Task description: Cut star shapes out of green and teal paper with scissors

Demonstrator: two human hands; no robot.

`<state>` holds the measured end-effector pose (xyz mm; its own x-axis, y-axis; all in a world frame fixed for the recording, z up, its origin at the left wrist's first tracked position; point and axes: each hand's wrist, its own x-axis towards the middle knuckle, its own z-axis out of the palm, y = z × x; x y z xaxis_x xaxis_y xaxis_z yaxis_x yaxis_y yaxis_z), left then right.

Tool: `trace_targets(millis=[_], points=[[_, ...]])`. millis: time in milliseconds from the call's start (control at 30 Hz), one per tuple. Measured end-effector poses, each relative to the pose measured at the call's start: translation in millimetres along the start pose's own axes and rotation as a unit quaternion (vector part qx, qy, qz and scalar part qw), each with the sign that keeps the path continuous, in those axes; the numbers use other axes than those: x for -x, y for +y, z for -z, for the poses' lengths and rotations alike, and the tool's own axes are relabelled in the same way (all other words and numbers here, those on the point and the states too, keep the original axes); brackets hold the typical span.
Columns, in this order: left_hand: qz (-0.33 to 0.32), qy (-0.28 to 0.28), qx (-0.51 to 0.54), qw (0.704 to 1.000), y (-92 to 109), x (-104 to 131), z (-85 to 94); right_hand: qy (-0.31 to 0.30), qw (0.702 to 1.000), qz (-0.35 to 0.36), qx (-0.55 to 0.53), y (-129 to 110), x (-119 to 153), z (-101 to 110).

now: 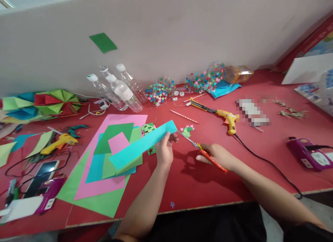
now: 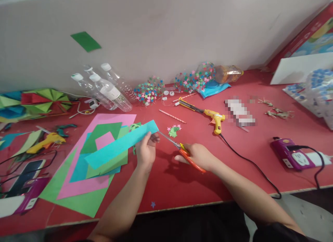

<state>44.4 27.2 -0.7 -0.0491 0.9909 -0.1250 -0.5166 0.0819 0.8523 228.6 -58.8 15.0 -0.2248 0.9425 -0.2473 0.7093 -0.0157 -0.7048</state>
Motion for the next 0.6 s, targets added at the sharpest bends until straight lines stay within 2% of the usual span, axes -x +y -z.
trace_targets(millis=[167, 333, 500, 600], points=[[0.016, -0.022, -0.03, 0.999, -6.2, 5.7, -1.6, -0.013, 1.0, 0.0, -0.018, -4.9, 0.0, -0.1], [0.013, -0.051, -0.058, 0.997, -5.8, 10.7, -5.1, -0.029, 0.994, 0.038, -0.1, 0.6, 2.4, -2.5], [0.002, -0.034, -0.068, 0.997, -4.8, 12.1, -5.5, -0.067, 0.975, 0.062, -0.201, 1.2, 3.9, -6.8], [-0.002, -0.03, -0.057, 0.998, -5.3, 12.6, -4.8, -0.069, 0.971, 0.065, -0.217, -0.3, 3.6, -8.0]])
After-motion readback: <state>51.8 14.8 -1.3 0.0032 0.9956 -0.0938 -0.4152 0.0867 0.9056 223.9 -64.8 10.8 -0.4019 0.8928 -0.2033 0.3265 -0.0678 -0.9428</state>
